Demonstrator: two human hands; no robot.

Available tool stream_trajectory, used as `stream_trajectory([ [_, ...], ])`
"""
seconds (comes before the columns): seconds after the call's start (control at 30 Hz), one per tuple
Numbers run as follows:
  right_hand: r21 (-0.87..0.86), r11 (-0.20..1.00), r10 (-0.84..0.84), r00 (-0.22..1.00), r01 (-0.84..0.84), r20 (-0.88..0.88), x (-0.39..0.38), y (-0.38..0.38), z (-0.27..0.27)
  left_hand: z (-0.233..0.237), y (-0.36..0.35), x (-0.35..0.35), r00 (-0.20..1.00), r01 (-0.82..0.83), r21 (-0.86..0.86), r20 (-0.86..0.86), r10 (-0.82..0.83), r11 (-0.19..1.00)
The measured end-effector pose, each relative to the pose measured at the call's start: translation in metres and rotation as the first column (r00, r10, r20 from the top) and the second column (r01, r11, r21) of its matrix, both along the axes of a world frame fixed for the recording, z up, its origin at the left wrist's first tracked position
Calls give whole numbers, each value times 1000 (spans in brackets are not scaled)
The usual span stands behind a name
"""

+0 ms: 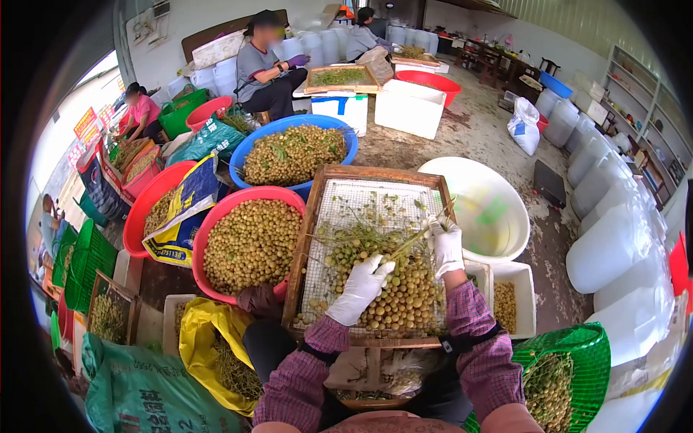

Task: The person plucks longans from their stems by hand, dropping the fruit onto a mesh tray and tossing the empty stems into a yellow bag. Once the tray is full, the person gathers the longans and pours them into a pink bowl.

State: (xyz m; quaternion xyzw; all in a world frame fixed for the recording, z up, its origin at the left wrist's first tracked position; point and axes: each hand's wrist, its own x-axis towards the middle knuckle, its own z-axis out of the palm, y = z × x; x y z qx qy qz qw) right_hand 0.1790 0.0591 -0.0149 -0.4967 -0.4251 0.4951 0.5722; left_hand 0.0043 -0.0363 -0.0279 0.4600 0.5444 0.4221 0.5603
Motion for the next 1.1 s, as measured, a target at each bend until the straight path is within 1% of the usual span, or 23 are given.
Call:
stream_trajectory([
  [0.1,81,996,20,999,-23,30,5,1,6,-16,0,-7,999,27,-68,28,-25,997],
  [0.13,109,994,22,999,-27,42,7,-1,11,-26,3,-11,987,37,76,-157,-25,996],
  [0.2,136,985,96,994,-102,51,15,-4,17,-42,13,-17,868,131,343,-493,60,930],
  [0.23,148,979,134,990,-141,54,18,-4,19,-27,12,-15,854,140,471,-502,134,871],
  [0.27,162,969,165,978,-184,124,18,-5,17,-12,12,-12,840,154,587,-501,207,795],
  [0.3,169,961,199,973,-217,117,17,-9,16,4,11,-8,827,170,689,-489,278,705],
  [0.33,177,951,235,965,-252,113,14,-13,16,11,11,1,885,118,676,-405,232,728],
  [0.37,186,939,272,956,-288,108,9,-17,16,4,15,7,931,155,636,-351,104,756],
  [0.4,200,928,313,949,-313,35,5,-22,16,-9,22,11,958,196,597,-286,-22,778],
  [0.43,203,922,330,944,-329,29,3,-25,18,-17,28,13,966,244,563,-214,-145,790],
  [0.47,209,916,345,938,-341,23,2,-27,20,-27,26,14,965,257,355,-48,-256,899],
  [0.5,212,912,357,934,-352,17,2,-28,20,-27,22,17,960,271,417,-53,-275,868],
  [0.57,185,949,248,967,-254,53,5,-26,16,-29,13,16,953,259,273,82,-291,927],
  [0.63,102,988,110,991,-117,73,8,-25,11,-16,5,18,958,255,120,100,-267,959],
  [0.67,82,996,44,998,-47,41,7,-23,8,-13,3,18,961,250,41,108,-253,967],
  [0.77,-1,1000,-21,1000,21,20,6,-24,5,-12,3,22,975,222,58,-15,-222,973],
  [0.87,-45,998,-34,999,32,-29,7,-24,4,-8,13,11,951,281,-96,158,-264,955],
  [0.9,-63,997,-41,998,38,-45,8,-24,5,-14,13,13,982,189,94,-28,-187,977],
  [0.93,-50,997,-61,997,59,-42,10,-23,6,-28,15,15,979,123,296,-193,-66,947],
  [0.97,-35,996,-80,996,79,-40,10,-23,7,-44,17,16,942,88,492,-324,88,866],
  [1.0,-21,995,-98,994,98,-39,10,-22,8,-37,17,17,876,73,657,-402,266,750],
  [1.07,57,993,-102,994,104,-25,10,-24,8,-24,11,17,709,175,414,-682,177,893],
  [1.1,97,990,-105,994,106,-17,11,-25,7,-6,5,18,602,196,273,-791,104,942],
])
